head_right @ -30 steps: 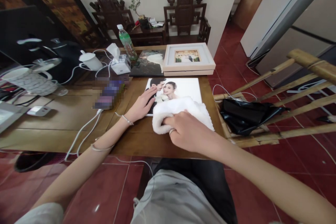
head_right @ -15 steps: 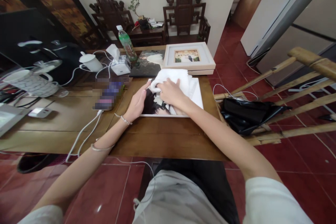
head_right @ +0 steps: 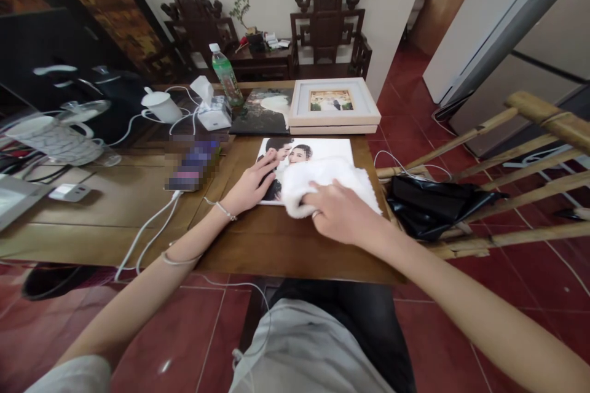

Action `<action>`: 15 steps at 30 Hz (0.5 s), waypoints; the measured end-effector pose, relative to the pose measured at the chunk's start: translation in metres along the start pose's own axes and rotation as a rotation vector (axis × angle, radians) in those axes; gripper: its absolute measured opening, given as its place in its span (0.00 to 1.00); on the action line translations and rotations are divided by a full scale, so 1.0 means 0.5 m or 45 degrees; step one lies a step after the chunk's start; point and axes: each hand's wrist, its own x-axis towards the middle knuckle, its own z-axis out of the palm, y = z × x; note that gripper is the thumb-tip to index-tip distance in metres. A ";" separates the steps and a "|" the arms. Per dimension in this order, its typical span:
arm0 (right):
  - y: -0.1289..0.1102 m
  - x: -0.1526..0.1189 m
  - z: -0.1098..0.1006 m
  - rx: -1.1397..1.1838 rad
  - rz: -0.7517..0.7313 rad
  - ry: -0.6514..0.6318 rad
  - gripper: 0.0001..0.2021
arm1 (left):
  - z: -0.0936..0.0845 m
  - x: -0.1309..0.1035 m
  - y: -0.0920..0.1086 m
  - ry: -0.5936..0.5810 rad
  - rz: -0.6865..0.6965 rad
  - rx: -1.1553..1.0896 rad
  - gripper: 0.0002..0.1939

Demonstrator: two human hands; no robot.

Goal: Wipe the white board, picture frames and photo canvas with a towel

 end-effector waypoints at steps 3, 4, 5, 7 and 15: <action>0.054 0.031 -0.015 -0.017 0.220 0.077 0.22 | 0.002 0.000 -0.002 -0.006 0.015 0.024 0.24; 0.068 0.050 -0.018 0.002 0.257 0.118 0.21 | 0.002 0.000 -0.002 0.001 0.015 0.027 0.23; 0.078 0.074 -0.020 0.032 0.270 0.163 0.21 | 0.002 0.000 -0.003 0.006 0.014 0.028 0.23; 0.083 0.128 -0.024 0.120 0.258 0.240 0.20 | 0.002 0.001 -0.004 0.010 0.011 0.027 0.23; 0.005 0.316 -0.019 0.263 0.165 0.179 0.15 | -0.002 0.001 -0.002 0.005 0.005 0.033 0.22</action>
